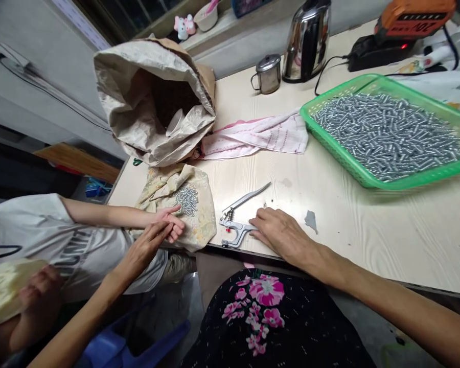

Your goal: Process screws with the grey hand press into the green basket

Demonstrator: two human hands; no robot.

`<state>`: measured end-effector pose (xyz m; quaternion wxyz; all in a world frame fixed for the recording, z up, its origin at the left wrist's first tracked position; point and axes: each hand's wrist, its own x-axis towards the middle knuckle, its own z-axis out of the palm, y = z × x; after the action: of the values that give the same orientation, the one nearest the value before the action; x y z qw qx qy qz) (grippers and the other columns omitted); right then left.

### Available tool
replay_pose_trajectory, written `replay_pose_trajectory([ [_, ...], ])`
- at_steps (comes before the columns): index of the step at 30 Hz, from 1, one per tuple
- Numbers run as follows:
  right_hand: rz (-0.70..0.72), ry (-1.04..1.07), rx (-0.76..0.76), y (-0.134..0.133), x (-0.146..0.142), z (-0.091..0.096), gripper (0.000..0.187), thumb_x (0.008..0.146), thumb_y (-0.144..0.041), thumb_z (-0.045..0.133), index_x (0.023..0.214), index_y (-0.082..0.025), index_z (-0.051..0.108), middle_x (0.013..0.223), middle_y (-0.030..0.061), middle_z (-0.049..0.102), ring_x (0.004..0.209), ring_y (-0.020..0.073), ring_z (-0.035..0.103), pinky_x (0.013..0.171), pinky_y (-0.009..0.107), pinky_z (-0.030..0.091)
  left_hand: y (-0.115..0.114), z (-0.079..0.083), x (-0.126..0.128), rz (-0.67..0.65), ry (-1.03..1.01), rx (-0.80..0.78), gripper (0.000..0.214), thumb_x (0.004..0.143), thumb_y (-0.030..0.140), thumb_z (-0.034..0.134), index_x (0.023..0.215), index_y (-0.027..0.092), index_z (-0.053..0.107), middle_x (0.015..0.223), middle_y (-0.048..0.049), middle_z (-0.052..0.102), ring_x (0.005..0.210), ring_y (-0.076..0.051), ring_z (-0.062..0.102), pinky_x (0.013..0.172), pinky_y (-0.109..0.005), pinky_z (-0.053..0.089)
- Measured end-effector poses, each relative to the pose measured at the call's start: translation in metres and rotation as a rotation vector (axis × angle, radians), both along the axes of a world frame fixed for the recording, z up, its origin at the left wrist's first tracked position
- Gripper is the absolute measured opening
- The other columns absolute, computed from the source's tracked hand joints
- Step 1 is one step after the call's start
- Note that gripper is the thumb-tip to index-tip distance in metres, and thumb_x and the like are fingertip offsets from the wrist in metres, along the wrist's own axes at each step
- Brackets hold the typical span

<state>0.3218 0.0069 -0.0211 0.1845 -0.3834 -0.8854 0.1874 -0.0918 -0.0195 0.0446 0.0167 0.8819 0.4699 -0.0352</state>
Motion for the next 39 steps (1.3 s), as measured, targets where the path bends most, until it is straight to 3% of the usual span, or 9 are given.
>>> replay_pose_trajectory([
  [8, -0.015, 0.026, 0.002, -0.001, -0.003, -0.013, 0.026, 0.102, -0.028, 0.043, 0.099, -0.015, 0.066, 0.092, 0.0088, 0.059, 0.084, 0.0208, 0.056, 0.073, 0.034, 0.044, 0.0, 0.005, -0.012, 0.111, -0.047, 0.347, 0.02, 0.098, 0.025, 0.047, 0.1, 0.018, 0.066, 0.082, -0.0078, 0.068, 0.076, -0.02, 0.062, 0.071, -0.031, 0.052],
  [13, -0.028, 0.007, -0.012, -0.001, -0.005, -0.009, 0.024, 0.101, -0.027, 0.046, 0.098, -0.015, 0.066, 0.09, 0.0081, 0.058, 0.083, 0.0206, 0.056, 0.072, 0.034, 0.042, 0.003, 0.03, 0.051, 0.178, -0.301, 0.608, 0.006, 0.09, 0.023, 0.064, 0.094, 0.02, 0.067, 0.084, -0.0037, 0.071, 0.077, -0.018, 0.065, 0.075, -0.03, 0.052],
  [16, -0.031, -0.005, -0.022, -0.002, -0.004, -0.011, 0.022, 0.101, -0.026, 0.046, 0.1, -0.015, 0.065, 0.092, 0.008, 0.058, 0.084, 0.0202, 0.055, 0.073, 0.034, 0.041, 0.002, 0.021, 0.106, 0.148, -0.477, 0.433, 0.007, 0.089, 0.02, 0.066, 0.096, 0.019, 0.068, 0.085, -0.0019, 0.071, 0.075, -0.014, 0.065, 0.074, -0.027, 0.052],
  [19, -0.04, 0.008, -0.004, -0.004, -0.004, -0.012, 0.021, 0.1, -0.026, 0.047, 0.103, -0.015, 0.065, 0.095, 0.0078, 0.058, 0.083, 0.0197, 0.053, 0.072, 0.033, 0.04, 0.007, -0.018, 0.14, 0.06, -0.476, 0.28, 0.009, 0.093, 0.021, 0.06, 0.094, 0.016, 0.067, 0.081, -0.0035, 0.069, 0.075, -0.014, 0.062, 0.071, -0.026, 0.052],
  [22, -0.053, 0.009, 0.016, -0.006, -0.006, -0.012, 0.022, 0.101, -0.025, 0.045, 0.102, -0.015, 0.064, 0.092, 0.0072, 0.056, 0.08, 0.0191, 0.05, 0.071, 0.033, 0.038, 0.014, -0.056, 0.144, 0.02, -0.379, 0.225, 0.016, 0.097, 0.022, 0.052, 0.097, 0.014, 0.067, 0.082, -0.0059, 0.067, 0.078, -0.017, 0.06, 0.072, -0.028, 0.052],
  [25, -0.077, 0.013, 0.036, -0.008, -0.008, -0.009, 0.022, 0.101, -0.024, 0.044, 0.098, -0.014, 0.064, 0.089, 0.0069, 0.055, 0.079, 0.0191, 0.049, 0.07, 0.032, 0.036, 0.015, -0.071, 0.135, 0.021, -0.332, 0.164, 0.021, 0.099, 0.023, 0.048, 0.109, 0.015, 0.065, 0.091, -0.0077, 0.066, 0.085, -0.018, 0.059, 0.076, -0.029, 0.052],
  [33, -0.095, -0.013, 0.046, -0.009, -0.01, -0.001, 0.02, 0.099, -0.015, 0.042, 0.092, -0.014, 0.061, 0.087, 0.0066, 0.055, 0.078, 0.0189, 0.049, 0.07, 0.032, 0.033, 0.01, -0.054, 0.135, 0.175, -0.38, 0.049, 0.021, 0.096, 0.02, 0.048, 0.103, 0.016, 0.068, 0.093, -0.0093, 0.066, 0.09, -0.02, 0.059, 0.08, -0.033, 0.052],
  [36, -0.099, -0.019, 0.046, -0.01, -0.012, -0.002, 0.02, 0.097, -0.009, 0.043, 0.086, -0.016, 0.058, 0.086, 0.0051, 0.055, 0.079, 0.0188, 0.046, 0.072, 0.032, 0.031, 0.01, -0.036, 0.143, 0.417, -0.601, -0.085, 0.018, 0.092, 0.028, 0.057, 0.094, 0.018, 0.071, 0.088, -0.0073, 0.069, 0.083, -0.019, 0.063, 0.077, -0.031, 0.052],
  [39, -0.085, 0.009, 0.083, -0.01, -0.014, -0.007, 0.02, 0.095, -0.007, 0.042, 0.083, -0.017, 0.054, 0.085, 0.0045, 0.055, 0.08, 0.0193, 0.044, 0.073, 0.033, 0.029, 0.011, -0.023, 0.153, 0.73, -0.813, -0.433, 0.029, 0.081, 0.042, 0.068, 0.089, 0.015, 0.072, 0.071, -0.0033, 0.068, 0.063, -0.015, 0.06, 0.059, -0.025, 0.048],
])
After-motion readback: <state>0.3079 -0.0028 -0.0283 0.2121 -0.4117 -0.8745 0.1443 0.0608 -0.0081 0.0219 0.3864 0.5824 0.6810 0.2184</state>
